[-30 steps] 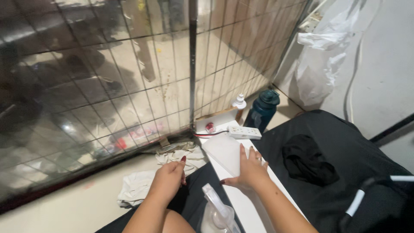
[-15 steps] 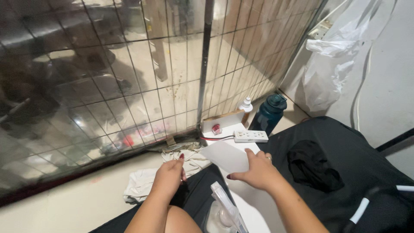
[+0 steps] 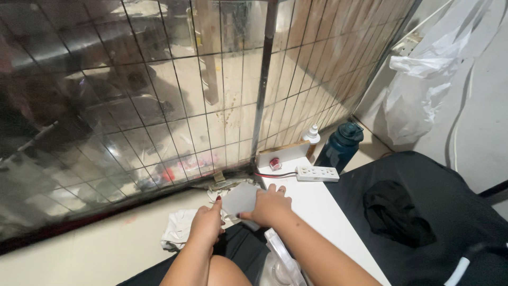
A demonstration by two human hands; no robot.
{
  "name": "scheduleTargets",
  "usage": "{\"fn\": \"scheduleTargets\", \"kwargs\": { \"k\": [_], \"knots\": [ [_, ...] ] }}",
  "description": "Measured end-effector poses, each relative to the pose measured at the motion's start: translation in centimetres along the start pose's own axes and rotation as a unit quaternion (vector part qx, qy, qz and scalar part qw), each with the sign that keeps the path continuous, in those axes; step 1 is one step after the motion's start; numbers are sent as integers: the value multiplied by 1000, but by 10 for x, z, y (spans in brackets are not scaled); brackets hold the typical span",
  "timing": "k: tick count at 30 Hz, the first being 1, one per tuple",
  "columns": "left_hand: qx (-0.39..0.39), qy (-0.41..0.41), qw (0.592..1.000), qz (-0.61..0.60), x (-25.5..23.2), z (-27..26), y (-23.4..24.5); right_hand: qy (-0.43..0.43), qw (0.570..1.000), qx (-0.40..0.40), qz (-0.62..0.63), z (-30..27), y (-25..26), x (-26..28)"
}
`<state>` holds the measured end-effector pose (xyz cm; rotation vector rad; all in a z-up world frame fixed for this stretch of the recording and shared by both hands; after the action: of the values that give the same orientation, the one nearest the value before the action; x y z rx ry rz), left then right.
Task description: The person wipes a white surface with a cloth, then sprays a cleaning solution onto a white rectangular board and wipes it. They also wipe a clear plastic container with a cloth.
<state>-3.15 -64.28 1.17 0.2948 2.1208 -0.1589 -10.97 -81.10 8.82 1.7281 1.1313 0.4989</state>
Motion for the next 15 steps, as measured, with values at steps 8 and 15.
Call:
{"fn": "scheduleTargets", "kwargs": {
  "k": [8,15],
  "knots": [
    [22,31,998,44,-1,-2,-8,-123,969,-214,-10,85,-26,-144],
    [38,39,997,52,0,2,-11,-61,976,-191,-83,68,-17,-146]
  ]
}}
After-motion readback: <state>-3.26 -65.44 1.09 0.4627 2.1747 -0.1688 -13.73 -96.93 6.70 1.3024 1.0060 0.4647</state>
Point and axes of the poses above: each hand's wrist, its own z-axis towards the middle knuckle, its own y-axis out of the back of the hand, x = y × z, the point moved 3 cm from there along z, towards the middle knuckle, and after that the axes turned 15 degrees about -z, right-handed, at the moved point
